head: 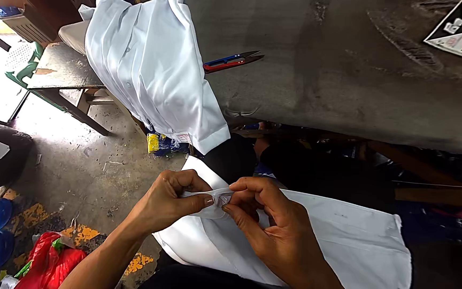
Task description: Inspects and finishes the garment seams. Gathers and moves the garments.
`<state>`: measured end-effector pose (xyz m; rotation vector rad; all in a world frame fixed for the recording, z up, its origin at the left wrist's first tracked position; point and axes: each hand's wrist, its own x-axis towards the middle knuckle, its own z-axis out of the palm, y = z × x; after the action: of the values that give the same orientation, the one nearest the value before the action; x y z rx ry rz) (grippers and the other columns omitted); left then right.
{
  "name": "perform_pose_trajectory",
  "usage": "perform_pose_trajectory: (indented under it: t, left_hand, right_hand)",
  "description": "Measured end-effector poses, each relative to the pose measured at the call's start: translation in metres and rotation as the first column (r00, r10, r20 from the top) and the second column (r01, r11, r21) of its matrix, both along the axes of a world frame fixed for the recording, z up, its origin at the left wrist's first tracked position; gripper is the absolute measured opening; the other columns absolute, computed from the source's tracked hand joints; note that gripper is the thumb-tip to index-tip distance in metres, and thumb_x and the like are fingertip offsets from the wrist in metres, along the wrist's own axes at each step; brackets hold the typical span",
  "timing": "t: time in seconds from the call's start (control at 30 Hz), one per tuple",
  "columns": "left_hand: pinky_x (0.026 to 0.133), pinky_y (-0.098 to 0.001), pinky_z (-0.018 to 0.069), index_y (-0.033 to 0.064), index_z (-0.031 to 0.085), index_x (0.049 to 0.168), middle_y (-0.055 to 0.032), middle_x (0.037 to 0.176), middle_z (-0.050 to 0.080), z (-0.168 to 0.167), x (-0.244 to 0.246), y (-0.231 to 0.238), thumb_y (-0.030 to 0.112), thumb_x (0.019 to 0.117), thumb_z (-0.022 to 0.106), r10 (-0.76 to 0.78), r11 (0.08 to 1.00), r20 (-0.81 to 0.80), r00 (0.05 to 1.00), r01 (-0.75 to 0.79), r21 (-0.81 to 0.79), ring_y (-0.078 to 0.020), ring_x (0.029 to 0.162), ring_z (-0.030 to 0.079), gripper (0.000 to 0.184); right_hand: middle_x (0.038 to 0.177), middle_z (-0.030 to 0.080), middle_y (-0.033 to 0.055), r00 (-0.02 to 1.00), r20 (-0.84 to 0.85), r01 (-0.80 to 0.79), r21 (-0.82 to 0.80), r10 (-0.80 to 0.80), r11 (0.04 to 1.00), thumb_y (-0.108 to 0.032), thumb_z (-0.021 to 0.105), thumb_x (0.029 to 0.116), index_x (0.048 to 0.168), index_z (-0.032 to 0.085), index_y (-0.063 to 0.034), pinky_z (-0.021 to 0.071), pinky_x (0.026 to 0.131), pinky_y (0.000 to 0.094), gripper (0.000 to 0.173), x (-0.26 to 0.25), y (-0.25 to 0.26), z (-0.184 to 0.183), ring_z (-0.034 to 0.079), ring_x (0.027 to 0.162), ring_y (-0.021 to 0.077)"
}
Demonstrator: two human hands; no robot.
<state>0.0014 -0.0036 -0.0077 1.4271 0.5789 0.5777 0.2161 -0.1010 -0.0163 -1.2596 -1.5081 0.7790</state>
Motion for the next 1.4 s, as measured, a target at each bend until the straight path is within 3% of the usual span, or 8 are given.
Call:
perform_pose_trajectory:
  t: [1.4]
  left_hand:
    - [0.068, -0.0211, 0.0555, 0.0011, 0.072, 0.098, -0.0013, 0.088, 0.069, 0.0007, -0.0045, -0.0014, 0.006, 0.0948, 0.070, 0.007, 1.000, 0.022, 1.000, -0.007, 0.020, -0.0049, 0.076, 0.065, 0.007]
  right_hand:
    - [0.083, 0.064, -0.0016, 0.992, 0.116, 0.037, 0.050, -0.043, 0.998, -0.011, 0.066, 0.0914, 0.110, 0.063, -0.0040, 0.0464, 0.062, 0.0114, 0.020, -0.0067, -0.0045, -0.0035, 0.057, 0.072, -0.0006]
